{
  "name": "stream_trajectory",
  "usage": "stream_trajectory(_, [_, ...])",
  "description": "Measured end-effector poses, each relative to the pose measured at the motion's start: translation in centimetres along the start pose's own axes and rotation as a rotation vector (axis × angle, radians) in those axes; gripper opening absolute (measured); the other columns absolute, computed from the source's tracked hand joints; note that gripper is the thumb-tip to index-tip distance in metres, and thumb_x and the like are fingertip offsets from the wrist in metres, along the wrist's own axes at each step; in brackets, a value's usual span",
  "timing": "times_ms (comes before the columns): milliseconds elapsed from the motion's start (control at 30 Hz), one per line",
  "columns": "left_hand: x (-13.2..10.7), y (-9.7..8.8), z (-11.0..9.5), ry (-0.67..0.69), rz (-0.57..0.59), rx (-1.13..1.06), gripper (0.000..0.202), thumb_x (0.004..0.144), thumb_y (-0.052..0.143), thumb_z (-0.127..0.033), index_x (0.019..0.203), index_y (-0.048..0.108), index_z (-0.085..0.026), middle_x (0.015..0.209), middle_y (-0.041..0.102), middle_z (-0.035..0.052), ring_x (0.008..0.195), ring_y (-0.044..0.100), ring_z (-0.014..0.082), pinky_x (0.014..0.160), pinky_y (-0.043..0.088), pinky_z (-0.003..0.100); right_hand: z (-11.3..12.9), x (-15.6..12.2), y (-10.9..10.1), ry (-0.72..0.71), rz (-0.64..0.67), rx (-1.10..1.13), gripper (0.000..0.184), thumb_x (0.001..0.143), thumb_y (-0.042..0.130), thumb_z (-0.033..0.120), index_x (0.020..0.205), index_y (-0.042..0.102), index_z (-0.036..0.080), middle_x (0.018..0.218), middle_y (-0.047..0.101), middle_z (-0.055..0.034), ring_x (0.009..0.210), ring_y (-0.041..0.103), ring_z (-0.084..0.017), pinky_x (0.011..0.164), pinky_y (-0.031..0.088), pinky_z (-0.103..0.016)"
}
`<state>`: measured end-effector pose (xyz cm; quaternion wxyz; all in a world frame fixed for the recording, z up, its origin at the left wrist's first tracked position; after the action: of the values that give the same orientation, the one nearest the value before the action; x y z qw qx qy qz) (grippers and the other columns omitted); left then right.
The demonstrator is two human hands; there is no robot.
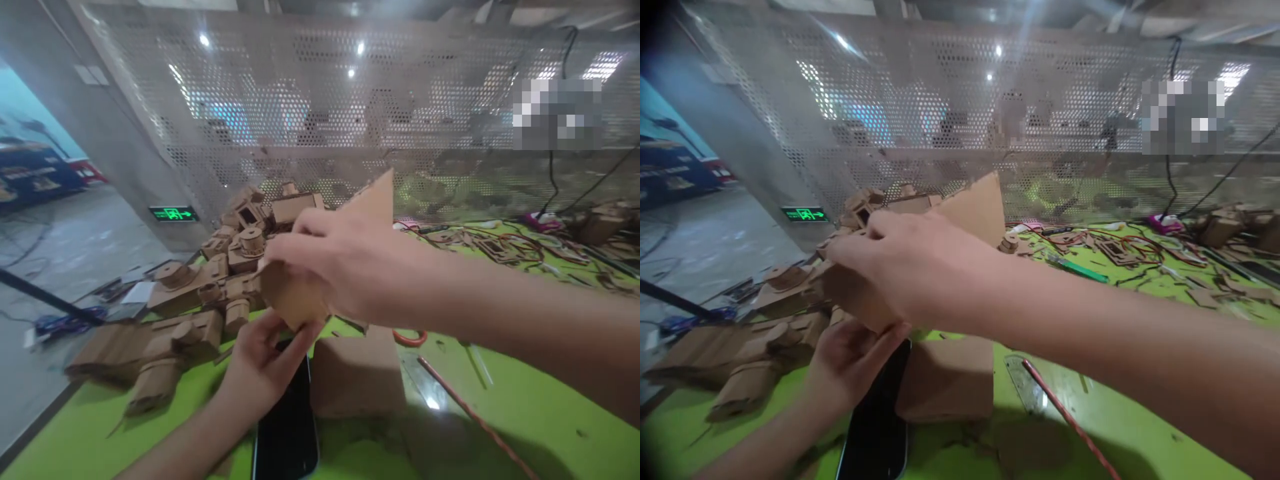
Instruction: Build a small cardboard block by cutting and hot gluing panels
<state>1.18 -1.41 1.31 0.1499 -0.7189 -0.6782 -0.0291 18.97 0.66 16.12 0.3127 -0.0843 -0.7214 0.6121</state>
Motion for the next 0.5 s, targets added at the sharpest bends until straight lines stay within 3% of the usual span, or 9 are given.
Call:
stream_trajectory(67, [0.1, -0.1, -0.3, -0.047, -0.010, -0.014, 0.015, 0.081, 0.090, -0.030, 0.074, 0.082, -0.020, 0.074, 0.083, 0.0046, 0.075, 0.079, 0.0247, 0.068, 0.059, 0.028, 1.0, 0.2, 0.6, -0.092, -0.022, -0.003, 0.046, 0.100, 0.057, 0.004, 0.144, 0.065, 0.016, 0.132, 0.068, -0.0157, 0.102, 0.066, -0.026, 0.081, 0.050, -0.037])
stream_trajectory(167, [0.6, -0.3, -0.5, -0.102, -0.041, -0.088, 0.020, 0.079, 0.093, -0.035, 0.074, 0.083, -0.019, 0.072, 0.084, 0.0065, 0.071, 0.081, 0.0253, 0.065, 0.062, 0.027, 1.0, -0.4, 0.2, -0.119, -0.140, 0.025, 0.051, 0.105, 0.042, 0.003, 0.152, 0.057, 0.014, 0.155, 0.058, -0.0190, 0.122, 0.064, -0.026, 0.096, 0.050, -0.039])
stream_trajectory(200, [0.8, -0.4, -0.4, -0.122, -0.047, -0.126, 0.023, 0.079, 0.094, -0.039, 0.079, 0.084, -0.018, 0.076, 0.086, 0.0078, 0.073, 0.082, 0.0263, 0.068, 0.064, 0.029, 0.6, -1.1, -0.1, -0.066, -0.182, 0.038, 0.047, 0.105, 0.041, 0.005, 0.147, 0.060, 0.015, 0.150, 0.062, -0.0175, 0.117, 0.066, -0.024, 0.094, 0.051, -0.036])
stream_trajectory(267, [1.2, -0.4, -0.1, -0.161, -0.059, -0.207, 0.034, 0.077, 0.096, -0.046, 0.091, 0.085, -0.016, 0.087, 0.089, 0.0105, 0.080, 0.085, 0.0282, 0.075, 0.068, 0.033, -0.9, -3.4, -0.4, 0.176, -0.205, 0.015, 0.025, 0.105, 0.046, 0.017, 0.118, 0.068, 0.019, 0.106, 0.074, -0.0079, 0.090, 0.068, -0.021, 0.078, 0.050, -0.032])
stream_trajectory(300, [1.4, -0.5, 0.1, -0.178, -0.067, -0.243, 0.039, 0.078, 0.096, -0.049, 0.095, 0.084, -0.016, 0.089, 0.089, 0.0114, 0.081, 0.085, 0.0285, 0.078, 0.069, 0.034, -1.9, -4.9, -0.3, 0.264, -0.190, -0.003, 0.018, 0.104, 0.051, 0.023, 0.104, 0.068, 0.020, 0.087, 0.072, -0.0050, 0.076, 0.066, -0.021, 0.071, 0.047, -0.033])
stream_trajectory(400, [1.7, -0.5, 0.6, -0.214, -0.073, -0.338, 0.047, 0.078, 0.097, -0.051, 0.102, 0.081, -0.014, 0.093, 0.089, 0.0128, 0.085, 0.086, 0.0280, 0.085, 0.071, 0.037, -5.4, -10.5, 2.2, 0.622, 0.035, 0.031, 0.010, 0.096, 0.058, 0.029, 0.100, 0.066, 0.025, 0.083, 0.077, -0.0022, 0.069, 0.069, -0.021, 0.067, 0.047, -0.033])
stream_trajectory(500, [1.8, -0.4, 1.2, -0.235, -0.052, -0.416, 0.046, 0.081, 0.096, -0.048, 0.106, 0.079, -0.014, 0.099, 0.089, 0.0135, 0.091, 0.087, 0.0267, 0.091, 0.070, 0.037, -7.8, -15.0, 6.3, 0.736, 0.211, 0.072, 0.013, 0.094, 0.060, 0.029, 0.098, 0.071, 0.023, 0.083, 0.080, -0.0067, 0.071, 0.075, -0.025, 0.063, 0.050, -0.033])
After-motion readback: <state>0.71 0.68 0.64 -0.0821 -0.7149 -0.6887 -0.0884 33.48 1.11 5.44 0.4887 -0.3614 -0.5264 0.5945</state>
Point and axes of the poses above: each hand's wrist, its own x-axis towards the middle knuckle, its own y-axis out of the palm, z = x × y, the point moved 2 cm from there along x, towards the middle knuckle
